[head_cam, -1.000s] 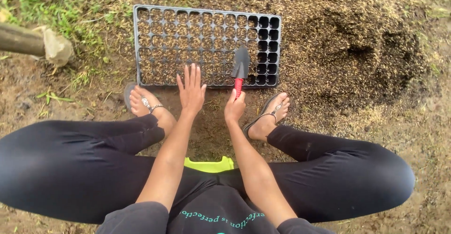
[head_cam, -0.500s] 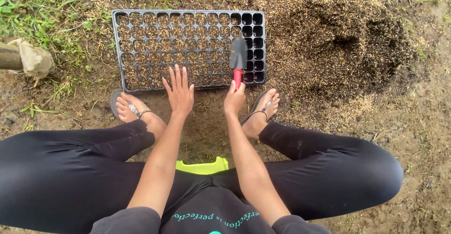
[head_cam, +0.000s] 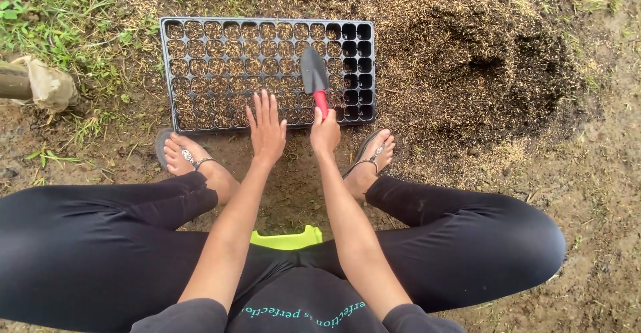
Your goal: Filling a plastic seed tray with soil using a hand trowel and leveling it by hand in an outdoor field.
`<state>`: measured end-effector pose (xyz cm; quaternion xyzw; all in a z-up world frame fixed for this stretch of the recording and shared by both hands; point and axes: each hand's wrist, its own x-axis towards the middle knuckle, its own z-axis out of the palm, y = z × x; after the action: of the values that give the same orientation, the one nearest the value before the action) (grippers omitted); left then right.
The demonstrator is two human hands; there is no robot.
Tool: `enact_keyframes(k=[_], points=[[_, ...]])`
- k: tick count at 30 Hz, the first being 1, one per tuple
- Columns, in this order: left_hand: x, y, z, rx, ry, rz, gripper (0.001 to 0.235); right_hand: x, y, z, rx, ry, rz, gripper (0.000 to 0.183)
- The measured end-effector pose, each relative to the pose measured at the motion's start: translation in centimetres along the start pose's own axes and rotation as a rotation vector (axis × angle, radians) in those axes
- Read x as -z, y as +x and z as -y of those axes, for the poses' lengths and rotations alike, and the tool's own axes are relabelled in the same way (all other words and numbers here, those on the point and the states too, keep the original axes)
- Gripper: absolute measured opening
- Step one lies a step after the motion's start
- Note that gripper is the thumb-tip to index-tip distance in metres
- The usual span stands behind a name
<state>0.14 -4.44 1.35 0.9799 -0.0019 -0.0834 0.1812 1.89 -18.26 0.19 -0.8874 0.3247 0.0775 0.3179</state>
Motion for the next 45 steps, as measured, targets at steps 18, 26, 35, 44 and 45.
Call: enact_keyframes(k=[18,26,35,44,45], points=[[-0.3,1.1,-1.1,-0.067,-0.105,0.028,0.065,0.6,0.2,-1.2,-0.275,0.061,-0.068,0.042],[-1.4,2.8,-6.1,-0.252,-0.149,0.044,0.059,6.3,3.2,-2.6,-0.613,0.457,-0.474,0.059],[-2.3,5.8,-13.0,-0.503,-0.115,0.069,0.056,6.7,13.4,-9.1,-0.626,0.495,-0.714,0.045],[-4.2,5.9,-13.8,-0.545,-0.055,0.093,0.054,11.3,32.9,-18.9,-0.442,0.479,-0.517,0.039],[-4.4,5.6,-13.5,-0.531,-0.046,0.109,0.054,10.1,33.0,-19.9,-0.442,0.541,-0.511,0.037]])
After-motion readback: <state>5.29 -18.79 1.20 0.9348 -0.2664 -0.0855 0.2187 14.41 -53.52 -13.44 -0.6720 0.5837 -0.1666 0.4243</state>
